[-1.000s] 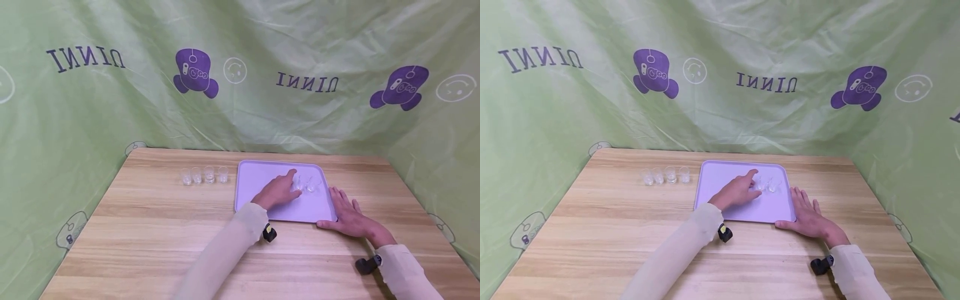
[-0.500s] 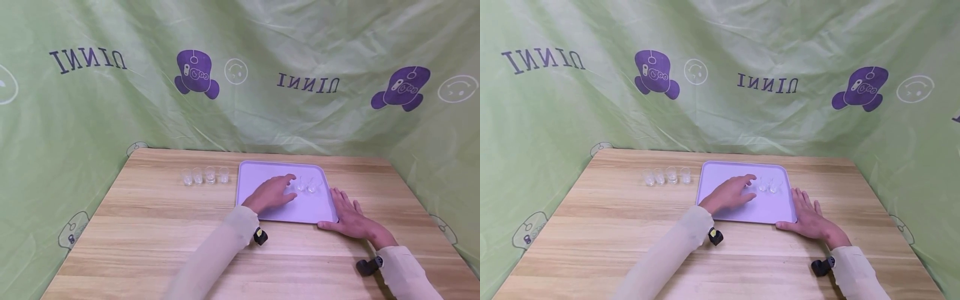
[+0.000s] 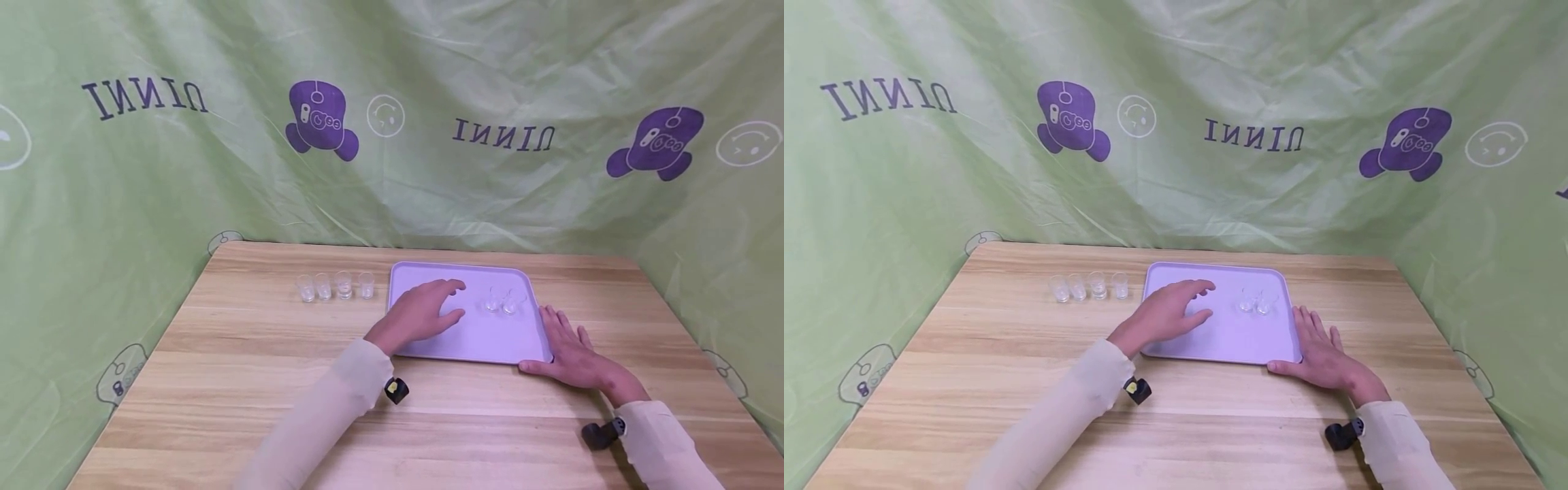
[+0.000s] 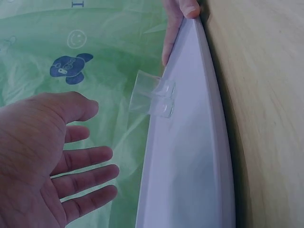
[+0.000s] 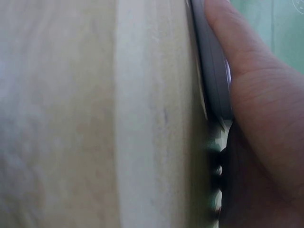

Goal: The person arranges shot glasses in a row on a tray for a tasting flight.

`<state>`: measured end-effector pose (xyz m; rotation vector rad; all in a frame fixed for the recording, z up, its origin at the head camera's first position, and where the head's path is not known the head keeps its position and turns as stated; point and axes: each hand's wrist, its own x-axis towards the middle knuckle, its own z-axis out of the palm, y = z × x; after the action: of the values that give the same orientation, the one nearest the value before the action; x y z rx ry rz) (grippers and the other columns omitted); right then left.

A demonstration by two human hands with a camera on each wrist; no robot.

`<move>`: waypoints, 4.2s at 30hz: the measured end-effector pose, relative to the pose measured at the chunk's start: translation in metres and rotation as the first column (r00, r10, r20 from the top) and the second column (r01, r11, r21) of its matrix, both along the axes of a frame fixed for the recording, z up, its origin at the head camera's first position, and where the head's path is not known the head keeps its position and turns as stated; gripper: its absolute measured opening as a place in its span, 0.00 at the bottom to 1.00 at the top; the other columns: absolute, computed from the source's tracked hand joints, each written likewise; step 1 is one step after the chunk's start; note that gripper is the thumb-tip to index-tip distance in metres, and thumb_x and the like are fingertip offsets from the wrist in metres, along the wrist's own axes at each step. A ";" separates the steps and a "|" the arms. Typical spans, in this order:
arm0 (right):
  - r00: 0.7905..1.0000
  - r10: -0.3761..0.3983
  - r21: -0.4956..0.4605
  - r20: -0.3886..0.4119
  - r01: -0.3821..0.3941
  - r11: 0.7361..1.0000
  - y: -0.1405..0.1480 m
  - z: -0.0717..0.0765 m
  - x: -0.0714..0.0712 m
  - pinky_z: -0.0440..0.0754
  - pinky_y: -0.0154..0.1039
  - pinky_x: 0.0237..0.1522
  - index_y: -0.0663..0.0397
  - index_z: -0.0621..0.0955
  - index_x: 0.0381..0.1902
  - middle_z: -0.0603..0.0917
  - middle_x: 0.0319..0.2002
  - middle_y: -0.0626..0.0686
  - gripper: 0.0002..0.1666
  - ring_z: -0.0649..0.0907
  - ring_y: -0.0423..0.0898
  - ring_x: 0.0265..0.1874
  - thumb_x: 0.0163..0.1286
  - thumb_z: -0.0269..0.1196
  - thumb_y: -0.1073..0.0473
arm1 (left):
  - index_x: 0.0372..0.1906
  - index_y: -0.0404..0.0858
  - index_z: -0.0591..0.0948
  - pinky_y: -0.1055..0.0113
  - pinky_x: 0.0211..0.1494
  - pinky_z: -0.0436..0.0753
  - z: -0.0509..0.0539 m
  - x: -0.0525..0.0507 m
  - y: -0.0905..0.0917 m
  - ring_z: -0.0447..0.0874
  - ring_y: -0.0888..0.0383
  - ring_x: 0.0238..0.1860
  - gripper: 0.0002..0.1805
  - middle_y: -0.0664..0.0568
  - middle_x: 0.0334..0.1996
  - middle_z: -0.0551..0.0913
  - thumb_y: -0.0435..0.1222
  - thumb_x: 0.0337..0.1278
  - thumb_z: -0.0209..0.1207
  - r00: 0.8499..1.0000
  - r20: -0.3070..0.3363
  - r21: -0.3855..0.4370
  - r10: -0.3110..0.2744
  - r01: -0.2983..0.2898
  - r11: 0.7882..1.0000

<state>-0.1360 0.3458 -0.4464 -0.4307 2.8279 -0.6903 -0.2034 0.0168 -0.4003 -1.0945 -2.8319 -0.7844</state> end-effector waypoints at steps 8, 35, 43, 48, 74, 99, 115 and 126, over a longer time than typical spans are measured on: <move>1.000 0.001 -0.003 0.007 -0.001 1.000 -0.001 0.002 -0.002 0.31 0.79 0.65 0.73 0.36 0.79 0.36 0.77 0.78 0.73 0.37 0.77 0.75 0.66 0.69 0.36 | 0.70 0.43 0.75 0.58 0.65 0.77 0.004 0.006 -0.037 0.78 0.54 0.64 0.26 0.51 0.64 0.80 0.46 0.73 0.60 0.997 -0.066 0.044 0.031 -0.028 0.999; 1.000 0.003 -0.003 0.017 -0.003 1.000 0.000 0.001 -0.001 0.31 0.79 0.65 0.73 0.35 0.79 0.36 0.77 0.78 0.74 0.37 0.77 0.75 0.65 0.69 0.36 | 0.70 0.38 0.74 0.40 0.71 0.67 0.009 -0.006 -0.190 0.70 0.39 0.68 0.30 0.41 0.68 0.74 0.44 0.67 0.66 0.924 -0.073 0.101 0.376 -0.368 0.924; 1.000 0.002 -0.004 0.019 -0.002 1.000 -0.001 0.002 0.000 0.30 0.79 0.66 0.72 0.35 0.79 0.36 0.77 0.78 0.74 0.37 0.77 0.75 0.65 0.69 0.36 | 0.73 0.37 0.71 0.39 0.73 0.63 -0.004 -0.011 -0.208 0.65 0.38 0.72 0.33 0.39 0.71 0.69 0.42 0.68 0.65 0.903 0.000 0.060 0.430 -0.429 0.901; 1.000 0.002 -0.002 0.016 -0.002 1.000 -0.001 0.001 -0.001 0.31 0.79 0.66 0.73 0.35 0.79 0.36 0.77 0.78 0.74 0.37 0.77 0.75 0.65 0.69 0.36 | 0.75 0.36 0.68 0.40 0.74 0.62 -0.007 -0.014 -0.216 0.63 0.38 0.73 0.35 0.38 0.73 0.67 0.42 0.68 0.65 0.891 0.040 0.047 0.452 -0.453 0.890; 1.000 0.001 -0.006 0.009 -0.001 1.000 0.000 0.001 -0.001 0.31 0.79 0.65 0.72 0.35 0.79 0.35 0.77 0.78 0.73 0.37 0.76 0.75 0.66 0.69 0.36 | 0.74 0.33 0.67 0.40 0.61 0.77 -0.025 -0.025 -0.230 0.80 0.37 0.56 0.32 0.33 0.58 0.80 0.35 0.69 0.62 0.881 0.210 0.082 0.424 -0.448 0.890; 1.000 0.007 0.003 -0.001 -0.007 1.000 -0.002 0.000 0.000 0.32 0.80 0.65 0.72 0.36 0.79 0.36 0.77 0.78 0.73 0.38 0.77 0.75 0.65 0.69 0.36 | 0.70 0.32 0.69 0.41 0.61 0.78 -0.030 -0.026 -0.232 0.81 0.38 0.56 0.24 0.33 0.57 0.81 0.31 0.73 0.56 0.887 0.214 0.060 0.409 -0.430 0.901; 1.000 0.005 0.000 0.000 -0.005 1.000 0.000 0.001 0.000 0.32 0.80 0.65 0.72 0.36 0.79 0.36 0.77 0.78 0.73 0.38 0.77 0.75 0.65 0.69 0.36 | 0.71 0.31 0.67 0.45 0.54 0.82 -0.019 -0.022 -0.229 0.82 0.41 0.52 0.24 0.34 0.55 0.80 0.32 0.75 0.53 0.892 0.164 0.092 0.422 -0.440 0.893; 1.000 0.003 0.002 0.003 -0.003 1.000 -0.001 0.000 0.000 0.32 0.80 0.65 0.72 0.36 0.79 0.36 0.77 0.78 0.73 0.38 0.77 0.75 0.65 0.69 0.36 | 0.73 0.33 0.67 0.46 0.50 0.83 -0.004 -0.014 -0.220 0.82 0.42 0.50 0.26 0.37 0.55 0.81 0.33 0.74 0.54 0.892 0.097 0.090 0.441 -0.449 0.889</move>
<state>-0.1359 0.3448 -0.4461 -0.4334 2.8244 -0.6866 -0.2174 -0.2032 -0.4048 -0.3740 -2.8792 -0.9309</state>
